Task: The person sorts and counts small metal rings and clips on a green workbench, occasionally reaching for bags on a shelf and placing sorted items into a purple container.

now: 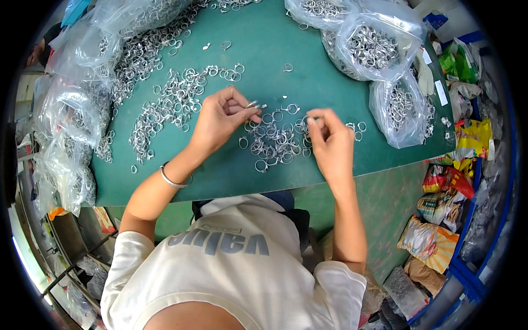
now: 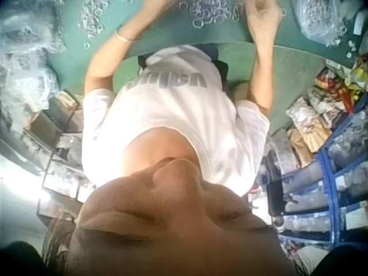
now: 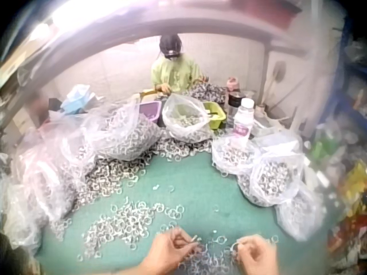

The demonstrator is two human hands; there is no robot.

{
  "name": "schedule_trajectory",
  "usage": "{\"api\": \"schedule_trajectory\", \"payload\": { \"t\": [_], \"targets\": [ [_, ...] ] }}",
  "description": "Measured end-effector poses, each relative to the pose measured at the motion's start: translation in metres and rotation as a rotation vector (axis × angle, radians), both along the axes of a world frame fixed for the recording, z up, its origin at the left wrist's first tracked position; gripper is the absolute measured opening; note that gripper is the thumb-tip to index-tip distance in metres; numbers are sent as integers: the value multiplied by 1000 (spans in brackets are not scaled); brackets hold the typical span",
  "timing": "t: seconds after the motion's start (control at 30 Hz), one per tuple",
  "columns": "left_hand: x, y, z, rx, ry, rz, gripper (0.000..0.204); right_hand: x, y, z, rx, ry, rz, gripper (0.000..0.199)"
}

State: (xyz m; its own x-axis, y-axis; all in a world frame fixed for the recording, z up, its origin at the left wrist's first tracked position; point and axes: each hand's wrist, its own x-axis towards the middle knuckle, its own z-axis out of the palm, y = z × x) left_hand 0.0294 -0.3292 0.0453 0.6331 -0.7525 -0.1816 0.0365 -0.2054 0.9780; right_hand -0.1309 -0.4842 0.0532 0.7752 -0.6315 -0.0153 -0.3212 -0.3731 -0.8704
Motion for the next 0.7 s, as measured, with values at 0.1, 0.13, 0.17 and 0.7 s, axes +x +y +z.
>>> {"api": "schedule_trajectory", "payload": {
  "t": [0.1, 0.13, 0.17, 0.7],
  "targets": [
    [1, 6, -3, -71, 211, -28, 12, -2, 6, -9, -393, 59, 74, 16],
    [1, 9, -3, -90, 274, -28, 12, -2, 9, -7, -440, 15, 97, 18],
    [1, 13, -4, -111, 337, -28, 12, -1, 13, -6, -487, -29, 120, 20],
    [-16, 19, -5, -49, 415, -120, 16, -3, 17, -10, 261, 105, -31, 10]
  ]
}}
